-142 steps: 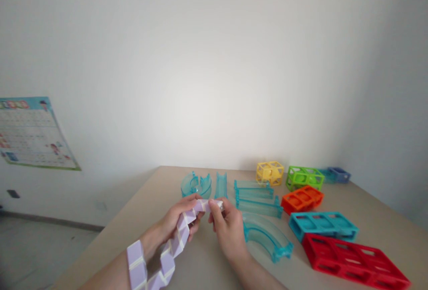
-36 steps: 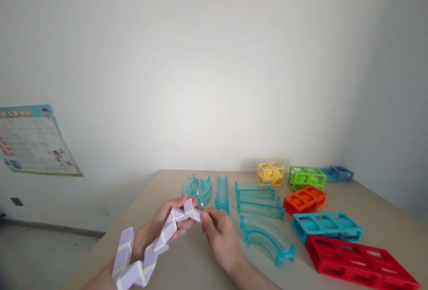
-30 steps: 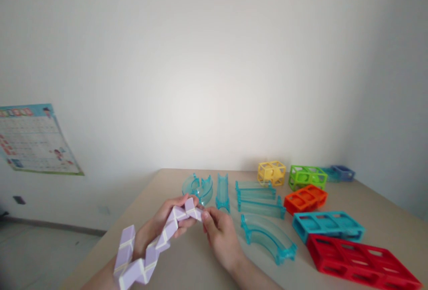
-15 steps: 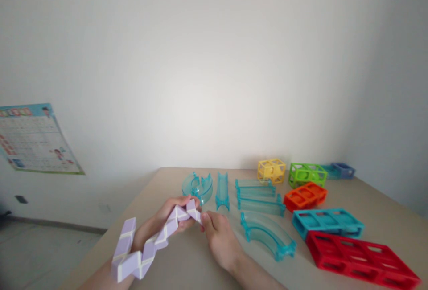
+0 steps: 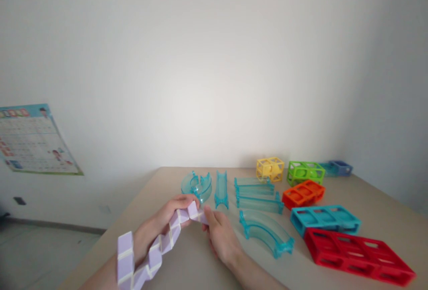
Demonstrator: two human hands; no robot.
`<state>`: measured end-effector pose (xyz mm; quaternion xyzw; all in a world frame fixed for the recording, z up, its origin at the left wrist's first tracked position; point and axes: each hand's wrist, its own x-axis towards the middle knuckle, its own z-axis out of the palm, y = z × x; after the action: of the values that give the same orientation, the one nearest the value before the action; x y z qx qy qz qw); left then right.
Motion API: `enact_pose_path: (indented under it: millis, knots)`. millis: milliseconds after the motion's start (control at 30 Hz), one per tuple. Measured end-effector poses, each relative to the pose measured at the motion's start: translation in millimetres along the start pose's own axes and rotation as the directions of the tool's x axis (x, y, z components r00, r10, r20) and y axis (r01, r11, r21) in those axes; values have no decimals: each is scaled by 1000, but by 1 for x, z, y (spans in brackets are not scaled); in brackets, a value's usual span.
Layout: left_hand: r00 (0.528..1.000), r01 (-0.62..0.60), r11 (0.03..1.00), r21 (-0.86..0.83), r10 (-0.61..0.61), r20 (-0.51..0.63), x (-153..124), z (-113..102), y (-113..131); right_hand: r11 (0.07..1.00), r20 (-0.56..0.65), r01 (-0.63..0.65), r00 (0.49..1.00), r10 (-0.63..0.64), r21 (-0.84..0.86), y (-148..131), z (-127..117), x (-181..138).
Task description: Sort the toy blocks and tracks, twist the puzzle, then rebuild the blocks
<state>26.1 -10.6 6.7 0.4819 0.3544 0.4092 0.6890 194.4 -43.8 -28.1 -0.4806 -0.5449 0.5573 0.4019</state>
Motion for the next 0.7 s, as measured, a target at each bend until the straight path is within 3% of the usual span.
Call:
enact_pose_path:
  millis: [100,200,333,467,567,700]
  knots:
    - [990,-70,992,-109,56,-126,5,-4,-1,1000,-13,19,1000,-19,7,0,1,1]
    - [948,-195,965,-174,141,-284,11,-7,0,999,5,38,999,-38,-24,0,1,2]
    - [816,-417,901,-124,310,-489,15,-8,3,994,110,89,991,-83,-56,-2,3,-2]
    - [702,-525,847,-86,373,-607,12,-8,8,983,195,159,971,-139,-94,-7,3,-9]
    - [673,-560,824,-81,396,-625,10,-8,10,975,223,191,961,-161,-117,-13,2,-13]
    - [686,-566,817,-108,394,-612,10,-8,9,969,220,218,957,-189,-114,-20,2,-16]
